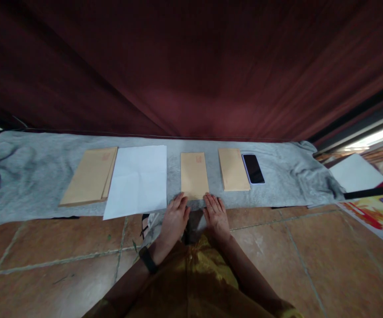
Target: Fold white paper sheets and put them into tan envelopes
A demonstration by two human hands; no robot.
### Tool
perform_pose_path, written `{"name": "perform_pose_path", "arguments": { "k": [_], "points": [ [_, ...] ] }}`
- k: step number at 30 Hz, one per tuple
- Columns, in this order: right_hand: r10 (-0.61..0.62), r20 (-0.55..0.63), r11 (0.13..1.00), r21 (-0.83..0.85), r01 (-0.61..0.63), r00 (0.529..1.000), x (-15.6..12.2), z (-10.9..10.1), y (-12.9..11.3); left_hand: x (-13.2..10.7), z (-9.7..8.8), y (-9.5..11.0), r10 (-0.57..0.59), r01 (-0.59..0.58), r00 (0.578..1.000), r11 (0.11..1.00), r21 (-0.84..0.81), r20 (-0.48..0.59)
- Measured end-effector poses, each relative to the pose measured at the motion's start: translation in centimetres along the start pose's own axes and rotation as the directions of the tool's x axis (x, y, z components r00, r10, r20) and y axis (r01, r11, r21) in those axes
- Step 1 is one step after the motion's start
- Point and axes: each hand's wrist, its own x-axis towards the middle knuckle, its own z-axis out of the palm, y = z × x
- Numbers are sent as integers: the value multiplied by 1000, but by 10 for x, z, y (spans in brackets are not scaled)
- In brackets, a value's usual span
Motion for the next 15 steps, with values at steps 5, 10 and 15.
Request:
{"name": "perform_pose_path", "arguments": {
  "k": [5,10,15],
  "points": [
    [4,-23,1000,-26,-4,1000,1,2,-1,23,-1,-2,-136,134,985,991,-23,-104],
    [-10,-24,999,-39,9,1000,1,3,0,34,-1,1,-180,194,976,974,118,-120],
    [-7,-46,999,-42,5,999,1,6,-3,42,-7,7,-286,276,958,944,183,29]
  ]
}}
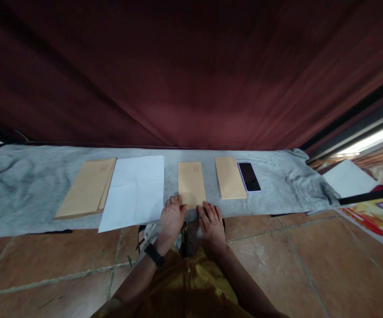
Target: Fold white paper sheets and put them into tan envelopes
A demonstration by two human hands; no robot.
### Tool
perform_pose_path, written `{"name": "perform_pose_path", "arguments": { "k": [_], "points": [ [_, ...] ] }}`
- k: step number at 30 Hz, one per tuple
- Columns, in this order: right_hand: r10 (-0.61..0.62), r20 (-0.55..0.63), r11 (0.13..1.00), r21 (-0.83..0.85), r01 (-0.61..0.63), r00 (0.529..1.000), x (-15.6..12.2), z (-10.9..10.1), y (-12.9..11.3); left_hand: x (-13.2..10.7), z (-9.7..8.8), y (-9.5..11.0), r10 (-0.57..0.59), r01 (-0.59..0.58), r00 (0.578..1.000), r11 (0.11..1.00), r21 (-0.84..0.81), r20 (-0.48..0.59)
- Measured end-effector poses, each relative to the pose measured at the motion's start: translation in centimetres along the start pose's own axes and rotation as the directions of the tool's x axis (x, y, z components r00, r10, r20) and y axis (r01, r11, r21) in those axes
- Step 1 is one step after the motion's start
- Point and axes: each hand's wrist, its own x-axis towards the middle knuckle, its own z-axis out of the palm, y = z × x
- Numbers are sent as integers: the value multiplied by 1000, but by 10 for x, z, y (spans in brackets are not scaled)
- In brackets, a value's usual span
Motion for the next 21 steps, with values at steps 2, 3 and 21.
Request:
{"name": "perform_pose_path", "arguments": {
  "k": [2,3,21],
  "points": [
    [11,-24,1000,3,-11,1000,1,1,-2,2,-4,3,-42,42,998,999,5,40],
    [16,-34,1000,6,-15,999,1,1,-2,3,-6,5,-66,66,996,998,2,59],
    [34,-10,999,7,-34,999,10,-8,-10,18,-7,-7,-157,405,911,523,-750,382]
  ]
}}
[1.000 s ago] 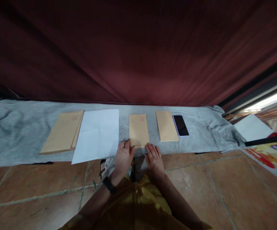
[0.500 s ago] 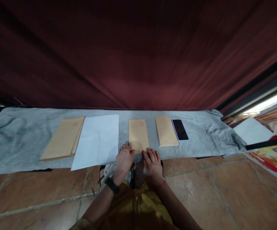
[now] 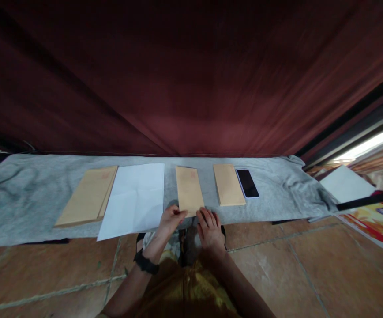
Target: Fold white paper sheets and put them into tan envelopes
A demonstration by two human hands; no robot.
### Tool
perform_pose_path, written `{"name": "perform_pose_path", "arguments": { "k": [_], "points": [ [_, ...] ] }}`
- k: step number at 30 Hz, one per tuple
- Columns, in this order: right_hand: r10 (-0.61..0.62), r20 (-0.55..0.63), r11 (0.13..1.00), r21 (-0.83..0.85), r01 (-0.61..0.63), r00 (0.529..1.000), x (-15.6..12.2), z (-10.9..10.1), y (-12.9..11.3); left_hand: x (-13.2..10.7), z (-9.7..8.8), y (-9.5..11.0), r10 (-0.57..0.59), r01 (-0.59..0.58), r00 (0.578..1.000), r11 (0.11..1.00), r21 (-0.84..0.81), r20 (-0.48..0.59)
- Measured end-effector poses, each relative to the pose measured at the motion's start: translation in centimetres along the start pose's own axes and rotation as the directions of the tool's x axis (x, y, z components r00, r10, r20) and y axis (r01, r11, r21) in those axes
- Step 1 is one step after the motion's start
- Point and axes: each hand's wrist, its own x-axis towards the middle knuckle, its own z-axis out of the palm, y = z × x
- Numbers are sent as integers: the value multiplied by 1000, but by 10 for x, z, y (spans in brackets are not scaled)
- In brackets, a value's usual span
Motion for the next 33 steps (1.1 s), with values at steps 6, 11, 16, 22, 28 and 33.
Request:
{"name": "perform_pose_path", "arguments": {
  "k": [6,11,16,22,28,33],
  "points": [
    [83,12,996,-19,-83,996,14,-4,-9,-12,6,15,36,-25,998,976,-218,46],
    [105,-25,994,21,-105,994,23,-4,-13,-15,8,22,49,-41,998,969,-243,27],
    [82,-11,997,12,-82,997,23,-4,-12,-18,7,20,-13,25,999,955,-296,41],
    [56,2,998,6,-56,998,25,-7,-12,-20,5,19,-82,102,994,922,-373,68],
    [132,-93,983,139,-119,987,32,-21,-10,-24,6,28,-41,93,994,816,-571,102],
    [408,-170,809,523,-269,897,45,-37,4,-24,3,23,-7,57,996,840,-540,93]
  ]
}}
